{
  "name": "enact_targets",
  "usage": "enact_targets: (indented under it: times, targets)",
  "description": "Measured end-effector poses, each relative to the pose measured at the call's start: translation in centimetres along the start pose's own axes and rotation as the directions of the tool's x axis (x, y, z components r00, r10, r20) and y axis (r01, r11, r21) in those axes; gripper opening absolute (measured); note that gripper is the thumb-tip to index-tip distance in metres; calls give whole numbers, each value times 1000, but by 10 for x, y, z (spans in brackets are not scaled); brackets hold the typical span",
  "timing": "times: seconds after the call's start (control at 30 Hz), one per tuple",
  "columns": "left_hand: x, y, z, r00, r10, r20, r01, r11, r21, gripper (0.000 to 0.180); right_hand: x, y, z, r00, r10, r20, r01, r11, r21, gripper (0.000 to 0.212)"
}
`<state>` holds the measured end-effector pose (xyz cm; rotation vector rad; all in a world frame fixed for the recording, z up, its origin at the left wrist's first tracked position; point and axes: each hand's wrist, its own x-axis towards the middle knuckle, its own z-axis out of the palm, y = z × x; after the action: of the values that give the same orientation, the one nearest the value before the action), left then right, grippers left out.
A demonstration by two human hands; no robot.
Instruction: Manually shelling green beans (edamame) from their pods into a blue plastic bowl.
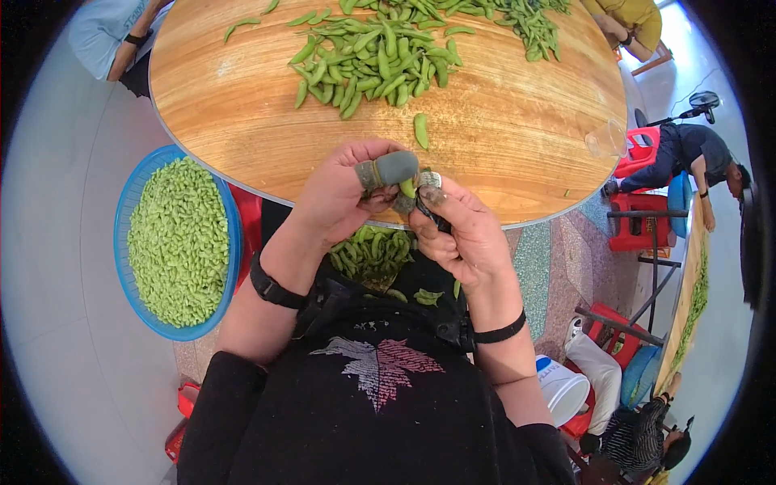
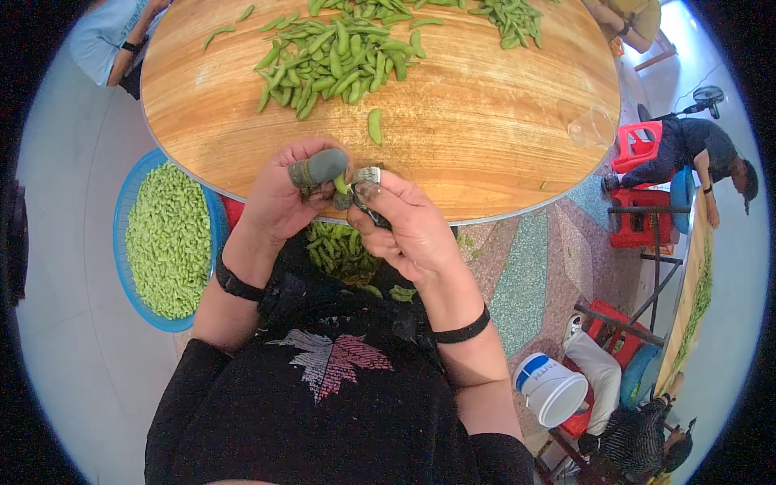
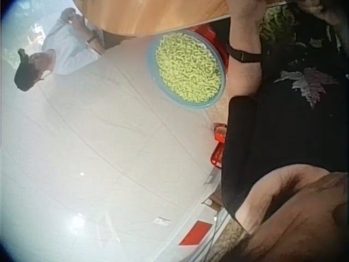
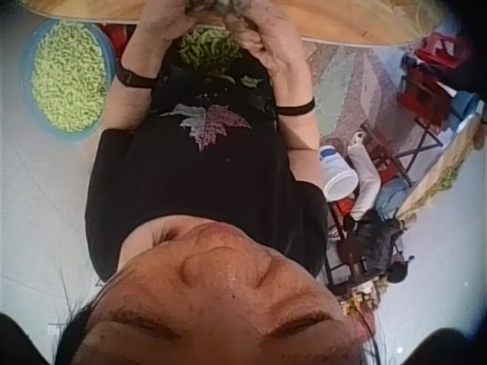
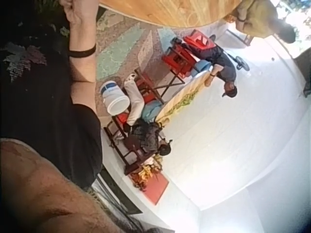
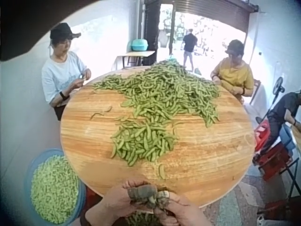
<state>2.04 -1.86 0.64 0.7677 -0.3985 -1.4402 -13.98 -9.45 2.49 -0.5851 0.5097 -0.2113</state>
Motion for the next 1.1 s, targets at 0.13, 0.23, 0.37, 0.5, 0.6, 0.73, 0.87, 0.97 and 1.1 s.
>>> enact_targets:
  times: [0.13,0.23,0.37,0.5,0.6,0.73,0.87,0.97,1.1]
  targets:
    - [0,-5,12,986,164,-32,-147,943,299,9,0,6,12,947,-284,-151,149,803,-577,12]
    - [-3,-11,10,951,305,-53,-218,782,584,20,5,12,3,834,-550,44,279,351,-894,10]
    - [-7,-8,3,966,258,-33,-202,823,531,23,1,1,13,943,-320,-89,172,701,-692,10]
    - [-7,0,1,981,193,19,-174,833,525,25,2,-4,4,978,-174,-114,107,889,-445,12]
    - [-4,-4,-2,975,218,50,-220,892,395,24,4,-4,8,981,-149,-126,98,936,-339,14]
    - [-3,-17,4,959,284,-25,-257,899,356,23,9,12,19,864,-486,-133,225,608,-761,10]
    - [-3,-24,7,928,326,-183,-258,912,318,19,14,18,16,757,-654,-2,262,306,-915,12]
    - [-2,-24,8,905,386,-176,-336,906,259,15,9,8,26,864,-454,-217,185,688,-702,14]
    - [-9,-19,4,943,317,-101,-309,947,88,14,6,-4,18,967,-177,-184,92,914,-395,14]
